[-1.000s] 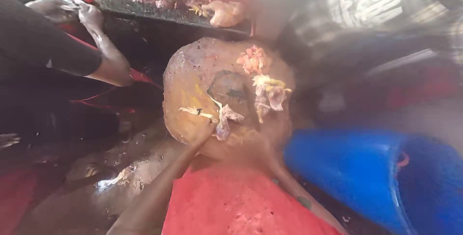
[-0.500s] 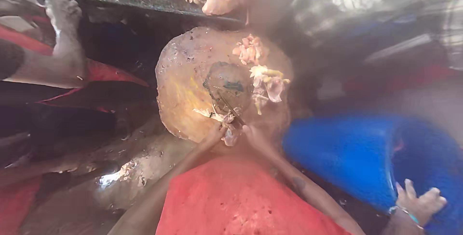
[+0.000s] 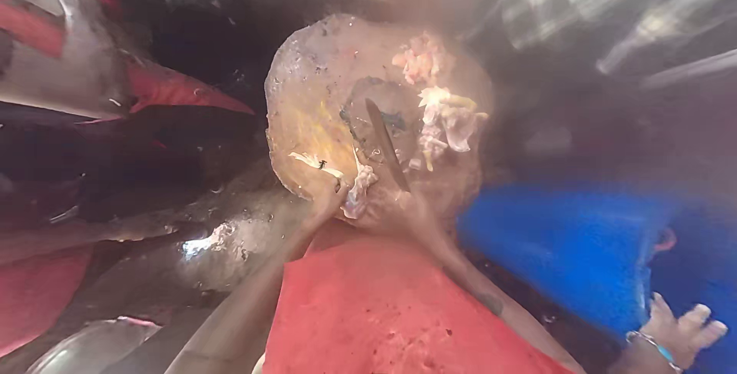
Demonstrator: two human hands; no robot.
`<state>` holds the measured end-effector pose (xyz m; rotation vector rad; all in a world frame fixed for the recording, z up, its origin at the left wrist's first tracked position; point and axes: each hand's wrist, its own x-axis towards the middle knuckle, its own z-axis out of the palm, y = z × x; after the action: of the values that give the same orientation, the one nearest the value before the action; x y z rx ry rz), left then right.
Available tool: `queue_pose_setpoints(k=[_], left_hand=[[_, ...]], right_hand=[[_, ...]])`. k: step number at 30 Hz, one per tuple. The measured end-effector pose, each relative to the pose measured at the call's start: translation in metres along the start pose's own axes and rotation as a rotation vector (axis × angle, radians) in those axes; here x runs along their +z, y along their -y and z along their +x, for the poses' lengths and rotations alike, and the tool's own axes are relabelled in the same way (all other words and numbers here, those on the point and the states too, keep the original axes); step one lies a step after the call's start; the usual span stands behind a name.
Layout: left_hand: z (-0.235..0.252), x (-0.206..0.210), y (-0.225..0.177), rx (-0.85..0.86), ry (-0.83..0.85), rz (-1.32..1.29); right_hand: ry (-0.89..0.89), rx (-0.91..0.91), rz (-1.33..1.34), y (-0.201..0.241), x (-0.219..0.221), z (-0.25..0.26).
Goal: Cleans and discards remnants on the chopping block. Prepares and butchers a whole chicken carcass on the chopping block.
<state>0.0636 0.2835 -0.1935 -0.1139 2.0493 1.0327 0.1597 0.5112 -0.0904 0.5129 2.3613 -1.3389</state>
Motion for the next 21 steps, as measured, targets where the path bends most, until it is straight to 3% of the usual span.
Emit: queue_pose_setpoints(k=[2, 5, 9, 12, 14, 17, 19, 21], left_hand=[[0.000, -0.002, 0.003, -0.005, 0.010, -0.017], [-0.010, -0.017, -0.007, -0.016, -0.001, -0.021], [-0.030, -0.057, -0.021, 0.040, -0.185, -0.119], [-0.023, -0.055, -0.056, 0.138, -0.179, -0.233], [-0.005, -0.034, -0.081, 0.211, -0.067, -0.258], [0.028, 0.006, -0.090, 0.143, -0.003, -0.158], [0.047, 0.023, -0.086, 0.123, -0.052, -0.152], [0.054, 0.030, -0.082, 0.118, -0.078, -0.200]], right_hand=[[0.110, -0.041, 0.009, -0.003, 0.011, 0.006], [0.317, 0.089, 0.019, -0.044, 0.019, 0.027], [0.097, 0.214, 0.056, -0.077, -0.013, 0.025], [-0.103, 0.221, 0.020, -0.066, -0.046, 0.037], [-0.214, 0.052, 0.119, -0.040, -0.061, 0.041], [-0.319, -0.294, 0.254, 0.007, -0.059, 0.028], [-0.332, -0.360, 0.125, 0.011, -0.045, 0.021], [-0.113, -0.172, -0.033, -0.009, -0.028, 0.024]])
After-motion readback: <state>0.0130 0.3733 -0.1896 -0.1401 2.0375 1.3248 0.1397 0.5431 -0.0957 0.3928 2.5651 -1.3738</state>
